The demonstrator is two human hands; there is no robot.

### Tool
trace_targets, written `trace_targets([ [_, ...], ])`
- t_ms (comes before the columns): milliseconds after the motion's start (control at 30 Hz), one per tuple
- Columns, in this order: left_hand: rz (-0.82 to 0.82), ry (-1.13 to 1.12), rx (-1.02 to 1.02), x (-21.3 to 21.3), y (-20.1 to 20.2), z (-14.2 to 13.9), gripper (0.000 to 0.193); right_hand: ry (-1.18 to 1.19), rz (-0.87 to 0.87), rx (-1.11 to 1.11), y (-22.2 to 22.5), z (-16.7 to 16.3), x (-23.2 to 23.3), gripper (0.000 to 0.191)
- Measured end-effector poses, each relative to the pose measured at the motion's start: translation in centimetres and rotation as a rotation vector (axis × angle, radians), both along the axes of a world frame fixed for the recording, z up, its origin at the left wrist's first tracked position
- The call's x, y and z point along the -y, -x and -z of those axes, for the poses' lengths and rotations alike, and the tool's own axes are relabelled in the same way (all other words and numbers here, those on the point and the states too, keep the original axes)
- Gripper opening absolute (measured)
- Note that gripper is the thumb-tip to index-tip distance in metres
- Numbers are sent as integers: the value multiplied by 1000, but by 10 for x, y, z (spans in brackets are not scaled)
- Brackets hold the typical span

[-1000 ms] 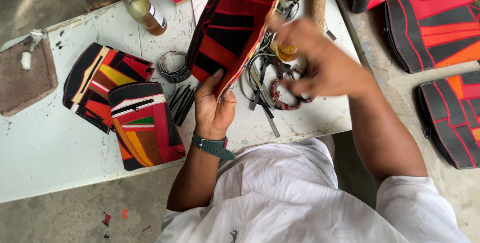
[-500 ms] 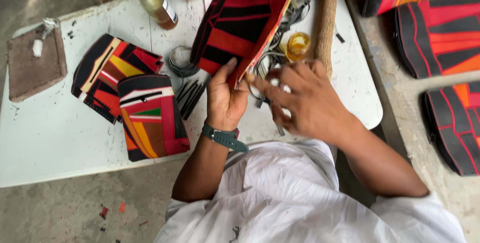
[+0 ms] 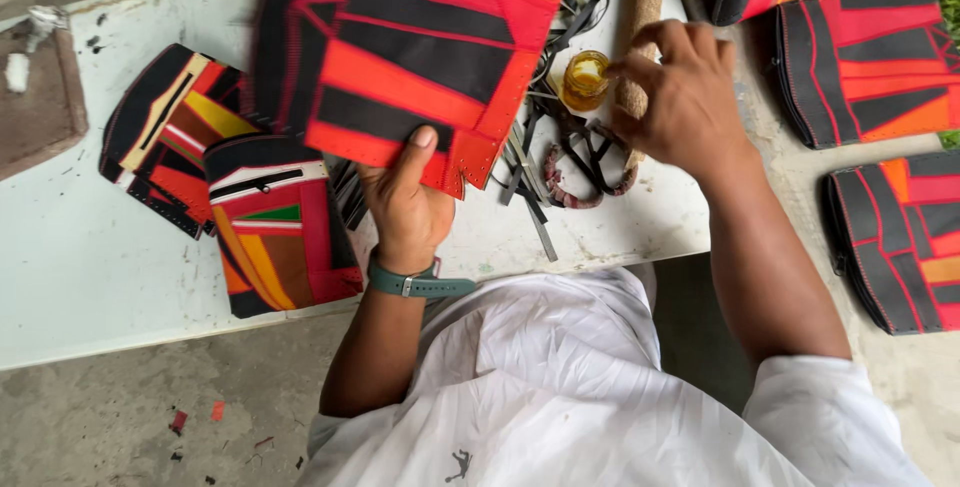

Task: The person holds a colorful patchwork leather bag panel and applies a sticky substance from a small jar onto its edges with their fingers, rubbing the substance along the edge. They set the treated panel aside, pick up another panel, and repeat the treatment, then handle loose leather straps on the table.

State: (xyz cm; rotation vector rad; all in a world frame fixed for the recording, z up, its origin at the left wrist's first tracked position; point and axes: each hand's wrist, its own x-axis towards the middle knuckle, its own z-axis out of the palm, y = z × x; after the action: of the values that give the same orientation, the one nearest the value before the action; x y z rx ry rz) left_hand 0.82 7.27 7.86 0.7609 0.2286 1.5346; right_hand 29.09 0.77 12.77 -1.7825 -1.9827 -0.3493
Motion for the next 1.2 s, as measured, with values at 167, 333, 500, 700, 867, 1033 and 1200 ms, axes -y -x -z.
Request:
trace_targets([
  [167, -171, -163, -201, -1, 12, 8, 41, 288, 25, 56, -27, 40, -58, 41],
  [333, -156, -194, -272, -1, 17, 23, 37, 691, 106, 130, -19, 44, -92, 41],
  [500, -124, -210, -248, 1, 16, 25, 40, 569, 84, 47, -19, 49, -92, 28],
  [700, -162, -275, -335, 1, 19, 20, 38, 284, -50, -173, -19, 10, -50, 55],
  [867, -170, -274, -330, 6, 18, 17, 37, 30, -458, -766, -4, -12, 11, 84],
  [1033, -180, -314, -390, 13, 13, 9, 30, 41, -501, -674, 9, -10, 18, 102],
  [1200, -164, -305, -347, 16, 11, 4, 39, -13, -385, -510, 15, -20, 12, 99],
])
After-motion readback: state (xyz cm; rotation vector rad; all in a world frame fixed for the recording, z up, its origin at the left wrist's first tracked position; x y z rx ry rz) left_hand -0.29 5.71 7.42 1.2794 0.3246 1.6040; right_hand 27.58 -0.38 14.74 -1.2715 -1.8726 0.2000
